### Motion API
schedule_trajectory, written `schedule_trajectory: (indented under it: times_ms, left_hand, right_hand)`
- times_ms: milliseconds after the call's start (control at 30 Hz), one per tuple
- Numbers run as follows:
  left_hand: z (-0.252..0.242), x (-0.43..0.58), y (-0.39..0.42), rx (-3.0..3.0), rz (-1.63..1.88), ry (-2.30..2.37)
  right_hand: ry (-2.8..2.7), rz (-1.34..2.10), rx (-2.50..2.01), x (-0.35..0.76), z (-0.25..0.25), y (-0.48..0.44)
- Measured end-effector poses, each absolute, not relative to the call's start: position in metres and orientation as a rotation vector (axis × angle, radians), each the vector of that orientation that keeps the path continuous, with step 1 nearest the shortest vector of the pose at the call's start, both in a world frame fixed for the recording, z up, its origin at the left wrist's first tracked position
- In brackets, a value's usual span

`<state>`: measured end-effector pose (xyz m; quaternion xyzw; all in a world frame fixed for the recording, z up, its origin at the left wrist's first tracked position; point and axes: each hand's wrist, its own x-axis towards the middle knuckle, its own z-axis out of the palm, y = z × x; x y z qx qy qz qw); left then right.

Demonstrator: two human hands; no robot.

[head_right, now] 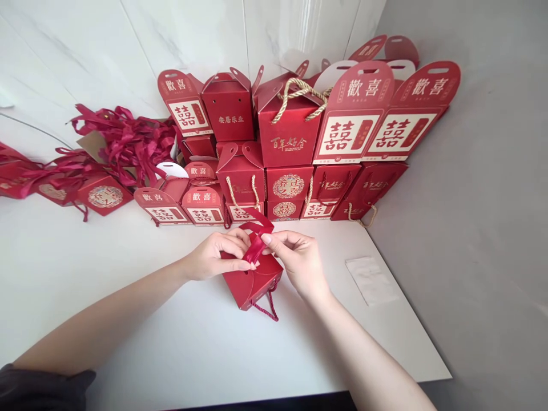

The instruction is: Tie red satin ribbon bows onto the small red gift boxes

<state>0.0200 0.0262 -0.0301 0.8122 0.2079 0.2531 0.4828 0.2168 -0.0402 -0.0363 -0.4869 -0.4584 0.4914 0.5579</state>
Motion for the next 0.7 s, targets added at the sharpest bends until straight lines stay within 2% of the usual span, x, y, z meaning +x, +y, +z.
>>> schedule_trajectory:
  times_ms: [133, 267, 467, 700]
  left_hand:
    - [-0.031, 0.020, 0.027, 1.982, 0.635, 0.476]
    - [-0.035, 0.019, 0.028, 2.007, 0.653, 0.476]
    - [-0.036, 0.020, 0.028, 2.028, 0.662, 0.493]
    - [-0.033, 0.021, 0.025, 1.991, 0.656, 0.499]
  right_hand:
    - [-1.372, 1.224, -1.062, 0.220, -0.031, -0.042]
    - [-1.610, 1.043, -1.080, 0.212, -0.031, -0.044]
    - [-1.364, 0.895, -1.227, 0.192, -0.038, -0.045]
    - [-1.003, 1.125, -1.151, 0.210, -0.041, -0.032]
